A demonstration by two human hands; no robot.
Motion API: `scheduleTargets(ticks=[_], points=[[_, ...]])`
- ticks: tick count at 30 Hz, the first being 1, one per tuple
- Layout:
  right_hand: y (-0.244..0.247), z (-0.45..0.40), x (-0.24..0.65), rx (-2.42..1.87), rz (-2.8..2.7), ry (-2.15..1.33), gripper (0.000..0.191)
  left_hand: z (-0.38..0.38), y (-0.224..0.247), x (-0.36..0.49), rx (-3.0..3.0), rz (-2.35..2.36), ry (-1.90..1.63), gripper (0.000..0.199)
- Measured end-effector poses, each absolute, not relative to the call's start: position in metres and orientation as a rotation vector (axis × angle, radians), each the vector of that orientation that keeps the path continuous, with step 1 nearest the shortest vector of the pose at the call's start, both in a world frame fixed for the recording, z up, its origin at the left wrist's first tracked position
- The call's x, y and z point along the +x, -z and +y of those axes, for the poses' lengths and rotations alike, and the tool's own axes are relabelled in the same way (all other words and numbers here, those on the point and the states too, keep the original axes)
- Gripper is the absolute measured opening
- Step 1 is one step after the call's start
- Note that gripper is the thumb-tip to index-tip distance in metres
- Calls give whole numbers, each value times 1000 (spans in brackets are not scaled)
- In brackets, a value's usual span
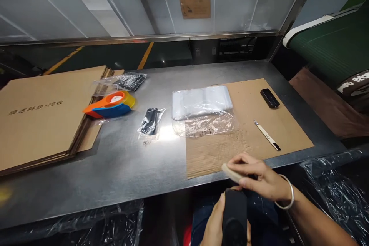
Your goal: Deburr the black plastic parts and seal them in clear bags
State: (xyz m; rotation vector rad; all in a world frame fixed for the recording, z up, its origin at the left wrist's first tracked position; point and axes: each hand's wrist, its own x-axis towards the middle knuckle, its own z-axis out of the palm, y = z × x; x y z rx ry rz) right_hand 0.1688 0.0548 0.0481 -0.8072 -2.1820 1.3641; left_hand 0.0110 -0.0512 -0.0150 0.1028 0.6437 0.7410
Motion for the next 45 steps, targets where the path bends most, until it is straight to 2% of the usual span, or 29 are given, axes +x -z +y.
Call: scheduleTargets(ticks=[3,9,15,21,32,35,42,45], points=[[-40,61,175,-940,-2032,-1413,37,-44,11,15,4,640,-774,70],[-21,38,176,-970,-1976,-1376,38,-30,8,8,58,668,-1052,60],[-22,13,176,-946,-2078,-1156,44,-25,6,1,154,679,-1228,60],[-32,-4,171,-728,-2318,-828,53,-23,-8,-1,37,604,-1309,54],[-7,-20,137,-596,-2386,-407,34,-11,-15,3,-104,818,-1279,53],[-9,-20,138,-631,-2346,-409,34,-12,-14,4,-128,810,-1273,54],[-8,-20,146,-635,-2364,-653,36,-13,-4,6,-195,782,-1203,60],[-7,-17,143,-623,-2331,-662,35,-12,-5,9,-237,772,-1220,53]])
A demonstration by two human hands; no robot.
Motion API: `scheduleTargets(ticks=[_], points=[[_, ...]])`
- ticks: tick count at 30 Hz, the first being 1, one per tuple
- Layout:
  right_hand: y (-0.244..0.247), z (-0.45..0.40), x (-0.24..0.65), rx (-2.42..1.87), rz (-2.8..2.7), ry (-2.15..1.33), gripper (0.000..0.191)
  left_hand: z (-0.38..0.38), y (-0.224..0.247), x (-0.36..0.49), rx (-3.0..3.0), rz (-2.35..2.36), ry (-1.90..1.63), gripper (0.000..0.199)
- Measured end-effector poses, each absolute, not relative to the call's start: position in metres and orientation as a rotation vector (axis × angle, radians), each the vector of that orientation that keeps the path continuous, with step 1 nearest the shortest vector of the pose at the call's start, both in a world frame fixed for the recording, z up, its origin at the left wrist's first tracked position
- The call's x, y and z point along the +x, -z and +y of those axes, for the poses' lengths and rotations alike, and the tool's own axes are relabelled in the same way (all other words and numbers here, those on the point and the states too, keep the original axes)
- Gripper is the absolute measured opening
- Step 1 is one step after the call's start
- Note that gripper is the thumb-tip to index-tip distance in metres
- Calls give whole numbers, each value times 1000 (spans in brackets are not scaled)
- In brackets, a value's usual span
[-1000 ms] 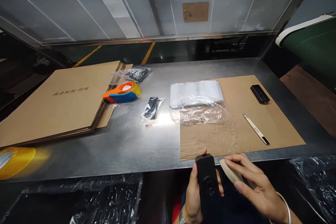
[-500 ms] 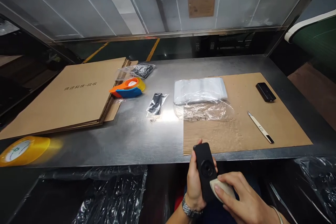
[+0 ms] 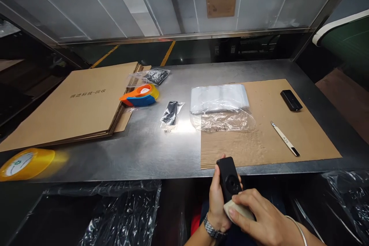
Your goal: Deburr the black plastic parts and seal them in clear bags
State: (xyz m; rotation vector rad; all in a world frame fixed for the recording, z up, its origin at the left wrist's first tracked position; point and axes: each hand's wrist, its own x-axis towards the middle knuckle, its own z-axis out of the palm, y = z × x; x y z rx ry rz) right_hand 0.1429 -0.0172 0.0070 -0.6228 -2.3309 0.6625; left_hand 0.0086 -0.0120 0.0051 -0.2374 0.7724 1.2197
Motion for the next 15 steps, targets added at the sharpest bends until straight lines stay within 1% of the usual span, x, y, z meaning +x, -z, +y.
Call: scheduleTargets(ticks=[2,5,8,11,15], points=[[-10,-12,147,-572,-2407,-657,41,-11,-6,8,-278,739,-1176,48],[-16,-6,154,-563,-2481,-669,52,-11,-7,5,-260,785,-1096,50],[-14,-7,153,-524,-2477,-615,48,-11,-6,4,-107,967,-1174,54],[-9,-11,143,-546,-2460,-522,45,-14,-4,5,10,1055,-1215,58],[-14,-3,136,-664,-2481,-497,49,-22,0,9,140,1201,-1240,47]])
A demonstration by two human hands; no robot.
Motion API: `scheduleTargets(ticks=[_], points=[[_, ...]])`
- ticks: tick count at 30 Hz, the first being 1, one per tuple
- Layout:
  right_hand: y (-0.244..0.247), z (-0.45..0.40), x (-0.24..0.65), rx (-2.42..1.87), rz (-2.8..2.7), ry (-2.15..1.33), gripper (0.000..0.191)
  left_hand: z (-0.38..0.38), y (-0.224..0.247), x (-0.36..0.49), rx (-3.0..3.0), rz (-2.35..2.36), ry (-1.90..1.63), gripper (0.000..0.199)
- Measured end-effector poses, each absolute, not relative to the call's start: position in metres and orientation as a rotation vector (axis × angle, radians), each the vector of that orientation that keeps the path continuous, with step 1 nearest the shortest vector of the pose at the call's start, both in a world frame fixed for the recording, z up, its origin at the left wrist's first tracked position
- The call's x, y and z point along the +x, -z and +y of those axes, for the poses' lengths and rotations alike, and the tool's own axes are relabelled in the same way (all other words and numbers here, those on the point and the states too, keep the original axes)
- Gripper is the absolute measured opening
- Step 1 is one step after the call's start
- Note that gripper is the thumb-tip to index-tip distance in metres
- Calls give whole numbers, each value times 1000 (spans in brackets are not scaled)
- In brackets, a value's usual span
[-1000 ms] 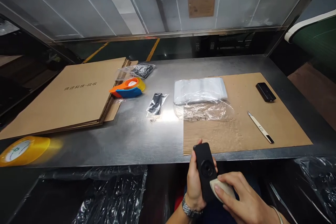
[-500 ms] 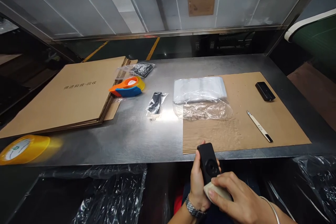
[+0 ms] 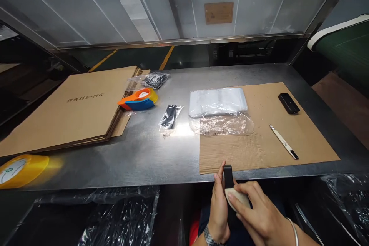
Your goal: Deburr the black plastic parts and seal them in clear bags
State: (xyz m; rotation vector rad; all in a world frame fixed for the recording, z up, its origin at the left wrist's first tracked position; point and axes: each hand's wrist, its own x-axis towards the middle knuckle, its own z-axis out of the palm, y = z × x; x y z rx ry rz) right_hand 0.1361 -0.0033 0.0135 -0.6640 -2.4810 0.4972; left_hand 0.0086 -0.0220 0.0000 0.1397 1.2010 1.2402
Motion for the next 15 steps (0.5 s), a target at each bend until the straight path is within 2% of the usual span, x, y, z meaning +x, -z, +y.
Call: scheduleTargets(ticks=[3,15], points=[[-22,9,134,-767,-2467,-484,52,-27,3,11,242,1304,-1216,43],[-27,7,125,-890,-2434,-448,55,-31,11,5,457,1348,-1188,54]])
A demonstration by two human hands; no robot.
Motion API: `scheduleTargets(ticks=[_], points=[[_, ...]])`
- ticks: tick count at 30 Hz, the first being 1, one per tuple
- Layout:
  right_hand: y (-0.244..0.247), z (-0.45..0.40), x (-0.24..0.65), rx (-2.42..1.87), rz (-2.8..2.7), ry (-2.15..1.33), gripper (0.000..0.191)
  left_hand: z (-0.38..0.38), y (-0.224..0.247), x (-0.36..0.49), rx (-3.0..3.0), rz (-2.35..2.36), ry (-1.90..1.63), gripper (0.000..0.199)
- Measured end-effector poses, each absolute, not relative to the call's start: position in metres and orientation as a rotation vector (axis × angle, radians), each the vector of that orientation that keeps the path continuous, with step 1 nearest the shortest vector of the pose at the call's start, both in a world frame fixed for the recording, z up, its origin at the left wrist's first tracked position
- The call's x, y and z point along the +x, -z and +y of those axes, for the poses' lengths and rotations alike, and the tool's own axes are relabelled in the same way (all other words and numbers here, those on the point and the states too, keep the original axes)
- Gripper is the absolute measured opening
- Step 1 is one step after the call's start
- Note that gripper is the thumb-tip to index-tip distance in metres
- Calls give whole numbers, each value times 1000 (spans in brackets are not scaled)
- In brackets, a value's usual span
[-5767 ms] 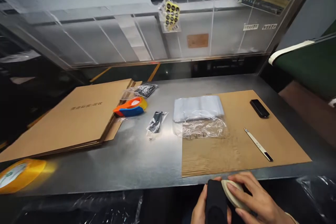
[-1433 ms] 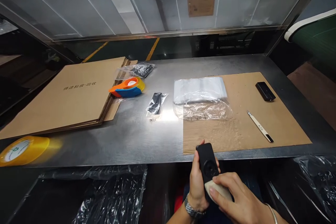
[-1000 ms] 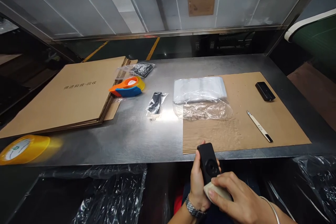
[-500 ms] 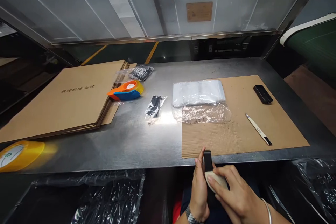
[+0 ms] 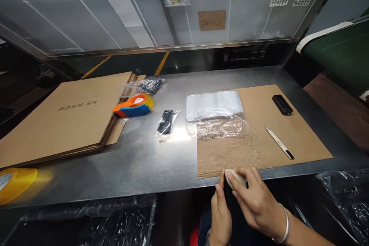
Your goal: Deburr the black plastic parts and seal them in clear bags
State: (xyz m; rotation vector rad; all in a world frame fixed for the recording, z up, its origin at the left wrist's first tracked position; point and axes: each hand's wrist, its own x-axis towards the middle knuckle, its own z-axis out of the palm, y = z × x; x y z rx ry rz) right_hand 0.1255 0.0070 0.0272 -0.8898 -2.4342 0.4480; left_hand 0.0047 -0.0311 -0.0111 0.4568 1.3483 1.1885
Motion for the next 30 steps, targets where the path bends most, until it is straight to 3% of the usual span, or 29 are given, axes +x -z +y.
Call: scheduleTargets(ticks=[5,10,15,19,25,30], points=[[-31,7,129,-757,-2373,-557,56,-34,20,5,483,1280,-1263,60],[-52,20,146,-812,-2243,-1175,45,-42,27,13,742,1184,-1364,78],[-60,33,156,-788,-2244,-1438,37,-55,25,7,842,1194,-1223,49],[-32,43,162,-932,-2250,-1353,34,-57,24,-7,930,1203,-1176,50],[28,70,179,-1279,-2247,-666,35,-51,25,-7,869,1191,-1276,56],[52,89,184,-1417,-2158,-484,35,-50,33,1,920,1304,-1310,62]])
